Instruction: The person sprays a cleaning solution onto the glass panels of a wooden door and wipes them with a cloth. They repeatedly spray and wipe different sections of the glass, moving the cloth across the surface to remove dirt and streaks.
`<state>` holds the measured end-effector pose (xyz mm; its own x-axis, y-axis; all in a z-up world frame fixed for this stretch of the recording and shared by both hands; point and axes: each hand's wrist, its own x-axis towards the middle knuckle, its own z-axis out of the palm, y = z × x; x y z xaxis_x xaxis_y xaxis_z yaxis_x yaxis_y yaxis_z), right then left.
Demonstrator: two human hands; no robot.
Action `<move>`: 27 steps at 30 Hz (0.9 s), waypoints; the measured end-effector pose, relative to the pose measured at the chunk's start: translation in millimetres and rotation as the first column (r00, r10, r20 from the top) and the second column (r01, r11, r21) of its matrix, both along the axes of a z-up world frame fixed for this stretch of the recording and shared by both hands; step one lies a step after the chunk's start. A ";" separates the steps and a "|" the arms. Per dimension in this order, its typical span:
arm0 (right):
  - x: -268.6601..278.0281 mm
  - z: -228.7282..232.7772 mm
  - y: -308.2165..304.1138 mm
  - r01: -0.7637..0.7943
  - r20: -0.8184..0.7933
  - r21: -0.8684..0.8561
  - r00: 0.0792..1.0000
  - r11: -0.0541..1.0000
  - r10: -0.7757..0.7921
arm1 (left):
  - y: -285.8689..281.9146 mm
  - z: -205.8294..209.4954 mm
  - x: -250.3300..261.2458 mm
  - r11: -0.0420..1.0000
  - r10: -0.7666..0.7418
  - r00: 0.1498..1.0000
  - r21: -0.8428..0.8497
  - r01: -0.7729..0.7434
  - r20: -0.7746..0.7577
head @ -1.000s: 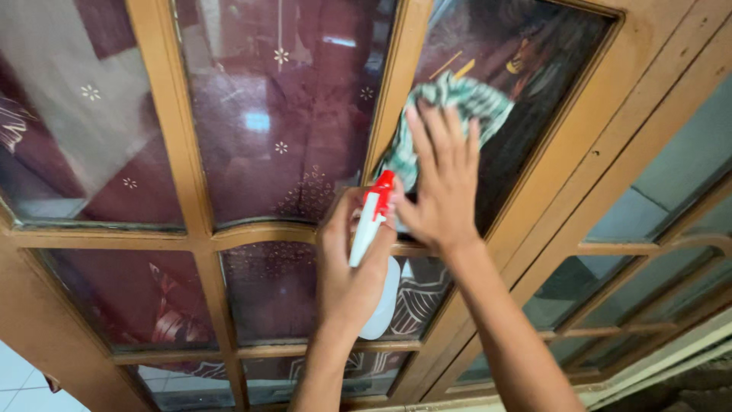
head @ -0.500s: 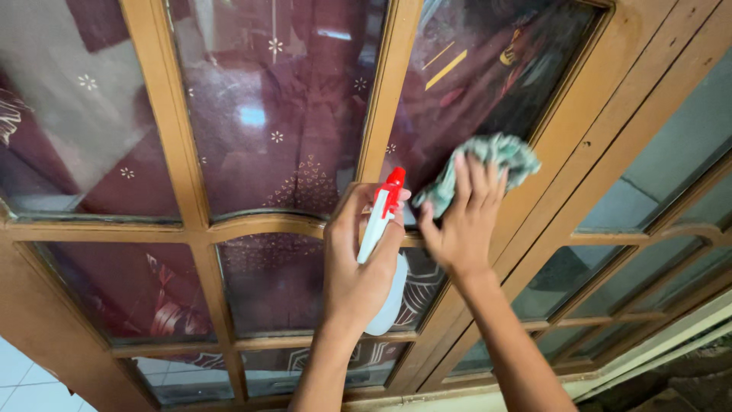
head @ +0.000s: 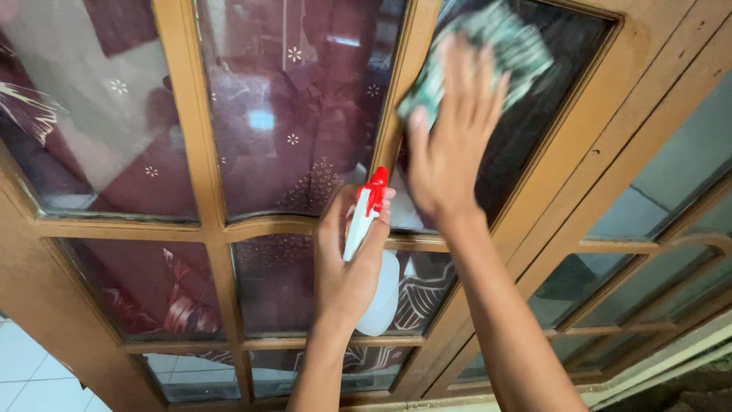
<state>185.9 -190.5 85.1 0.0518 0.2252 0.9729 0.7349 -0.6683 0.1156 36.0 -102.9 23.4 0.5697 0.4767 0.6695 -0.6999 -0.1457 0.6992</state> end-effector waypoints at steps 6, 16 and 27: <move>-21.7 -39.9 -9.8 -0.105 -0.075 -0.092 0.992 0.990 0.099 | 5.8 0.0 -2.5 0.997 -0.060 0.998 -0.055 0.061 0.024; -11.7 19.9 8.5 -0.240 -0.004 0.098 0.970 0.966 0.241 | 3.9 -3.4 2.0 1.000 -0.022 1.000 0.005 0.022 0.001; -19.8 -64.2 -15.5 -0.161 -0.125 -0.079 0.981 0.984 0.150 | -0.3 -1.8 5.1 0.998 -0.055 0.998 -0.010 0.055 0.013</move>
<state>166.1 -205.9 20.9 0.1223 0.3238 0.9382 0.8410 -0.5358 0.0753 41.1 -103.2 21.6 0.5866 0.4518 0.6722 -0.7156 -0.0997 0.6914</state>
